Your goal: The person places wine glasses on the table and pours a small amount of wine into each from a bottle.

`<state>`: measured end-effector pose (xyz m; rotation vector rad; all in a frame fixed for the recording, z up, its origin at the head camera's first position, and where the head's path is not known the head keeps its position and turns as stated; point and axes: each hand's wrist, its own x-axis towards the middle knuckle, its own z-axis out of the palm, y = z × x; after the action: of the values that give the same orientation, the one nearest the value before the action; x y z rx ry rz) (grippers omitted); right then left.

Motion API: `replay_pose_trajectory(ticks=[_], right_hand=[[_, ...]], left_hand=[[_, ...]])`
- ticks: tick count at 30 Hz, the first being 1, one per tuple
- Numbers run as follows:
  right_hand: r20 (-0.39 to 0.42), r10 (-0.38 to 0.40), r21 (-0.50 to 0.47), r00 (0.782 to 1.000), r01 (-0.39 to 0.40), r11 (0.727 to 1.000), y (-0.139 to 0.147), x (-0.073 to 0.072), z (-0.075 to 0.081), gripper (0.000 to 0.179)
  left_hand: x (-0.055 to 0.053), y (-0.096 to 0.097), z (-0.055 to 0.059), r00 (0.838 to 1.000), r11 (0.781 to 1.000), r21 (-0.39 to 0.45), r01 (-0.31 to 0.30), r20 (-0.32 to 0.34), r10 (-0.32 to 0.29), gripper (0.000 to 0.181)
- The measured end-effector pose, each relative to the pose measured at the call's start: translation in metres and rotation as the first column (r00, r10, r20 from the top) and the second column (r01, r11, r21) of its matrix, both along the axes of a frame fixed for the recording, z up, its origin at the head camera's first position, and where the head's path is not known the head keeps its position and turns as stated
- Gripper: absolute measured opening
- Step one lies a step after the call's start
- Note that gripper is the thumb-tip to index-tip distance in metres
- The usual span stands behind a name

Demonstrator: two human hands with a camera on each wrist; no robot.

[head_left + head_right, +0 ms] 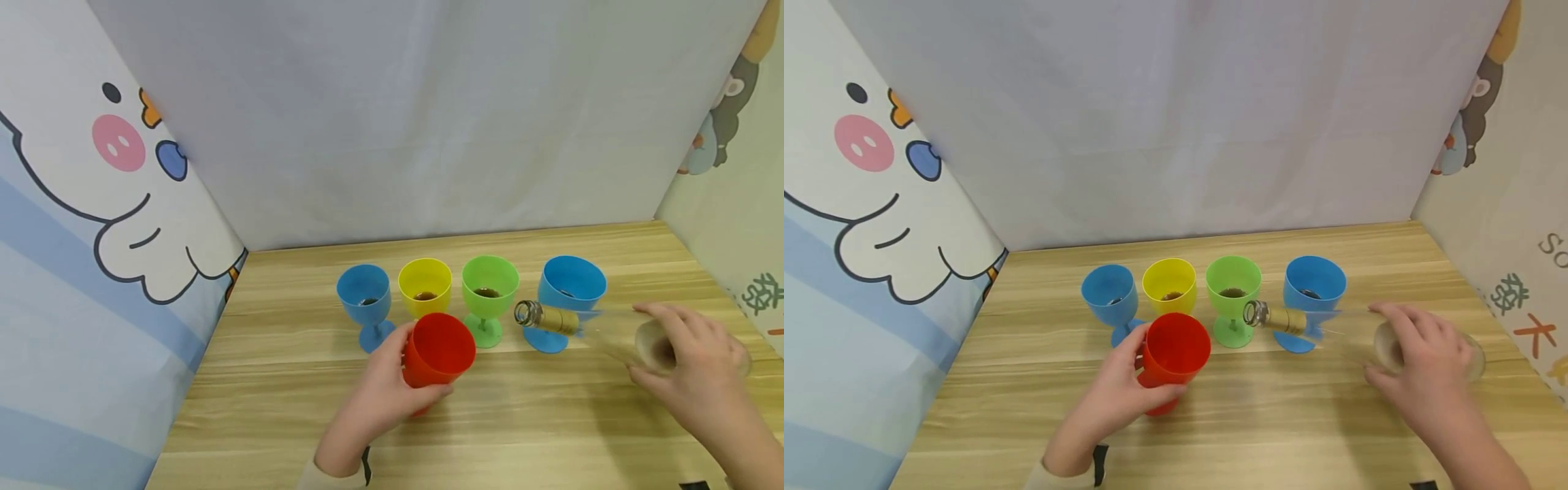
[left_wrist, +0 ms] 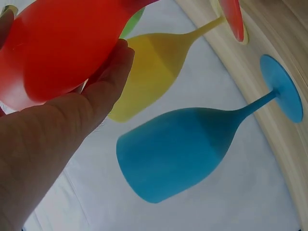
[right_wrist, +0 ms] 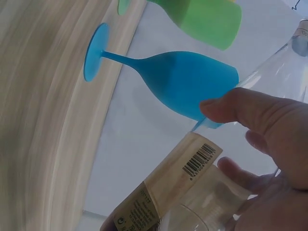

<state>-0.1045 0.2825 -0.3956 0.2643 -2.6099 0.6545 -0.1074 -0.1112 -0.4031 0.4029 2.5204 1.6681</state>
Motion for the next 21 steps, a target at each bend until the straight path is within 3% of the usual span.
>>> replay_pose_trajectory(ticks=[21], right_hand=[[-0.148,0.061,0.1,0.987,-0.047,0.994,-0.013,-0.003,-0.009,0.099]], left_hand=[[0.002,0.017,-0.004,0.999,0.999,-0.032,0.034,-0.039,-0.035,0.084]])
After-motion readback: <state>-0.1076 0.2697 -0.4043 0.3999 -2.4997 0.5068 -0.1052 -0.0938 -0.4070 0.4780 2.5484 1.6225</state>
